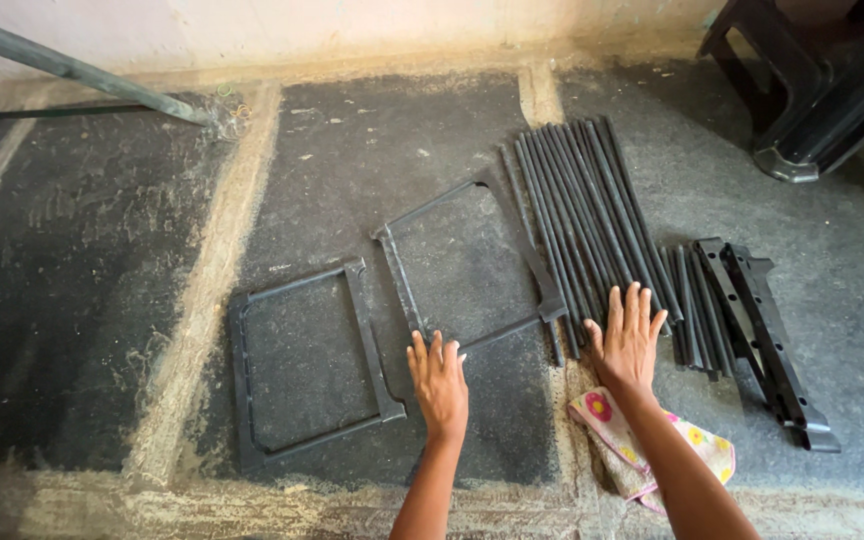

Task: The person assembles metal frame parts by inserting rods into rectangular frames and connecting them together. They handle multiple rods and frame pieces, aligning and joining them by hand on the floor.

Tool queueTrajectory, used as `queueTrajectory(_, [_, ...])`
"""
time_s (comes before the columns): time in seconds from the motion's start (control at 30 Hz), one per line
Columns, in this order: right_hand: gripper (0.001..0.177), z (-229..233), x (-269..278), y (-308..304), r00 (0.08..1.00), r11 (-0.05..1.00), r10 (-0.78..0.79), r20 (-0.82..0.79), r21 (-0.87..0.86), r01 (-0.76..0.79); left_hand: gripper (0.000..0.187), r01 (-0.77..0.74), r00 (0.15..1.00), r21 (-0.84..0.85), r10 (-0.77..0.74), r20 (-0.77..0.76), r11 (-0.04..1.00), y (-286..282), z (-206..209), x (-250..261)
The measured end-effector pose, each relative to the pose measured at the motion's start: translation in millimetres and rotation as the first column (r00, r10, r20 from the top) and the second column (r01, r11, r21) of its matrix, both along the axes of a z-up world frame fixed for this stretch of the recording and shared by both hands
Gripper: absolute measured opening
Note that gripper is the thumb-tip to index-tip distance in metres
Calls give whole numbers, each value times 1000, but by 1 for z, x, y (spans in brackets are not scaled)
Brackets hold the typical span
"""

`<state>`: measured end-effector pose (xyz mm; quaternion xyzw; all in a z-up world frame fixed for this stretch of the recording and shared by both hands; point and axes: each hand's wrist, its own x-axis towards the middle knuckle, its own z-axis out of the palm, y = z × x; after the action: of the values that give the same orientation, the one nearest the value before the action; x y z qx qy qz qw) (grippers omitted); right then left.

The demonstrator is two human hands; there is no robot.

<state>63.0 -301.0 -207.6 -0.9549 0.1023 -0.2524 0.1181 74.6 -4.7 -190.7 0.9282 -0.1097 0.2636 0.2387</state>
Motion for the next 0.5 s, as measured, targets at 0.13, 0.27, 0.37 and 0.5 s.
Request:
queueTrajectory(0.13, [72,3,-2,3,997,997,-13,72,82,7,19,-3,1000,-4,3,13,1000,-1,-2,0])
queueTrajectory(0.27, [70,3,-2,4,998,995,-51,22,87,49,19,6,1000,-4,-6,21,1000,-1,-6,2])
queueTrajectory(0.37, [74,-1,1,1,998,995,-51,-21,82,53,19,30,999,16,-31,39,999,-2,-10,2])
queueTrajectory(0.5, [75,-11,5,-5,998,1000,-20,-62,-2,19,23,112,992,73,-117,58,991,-3,-13,1])
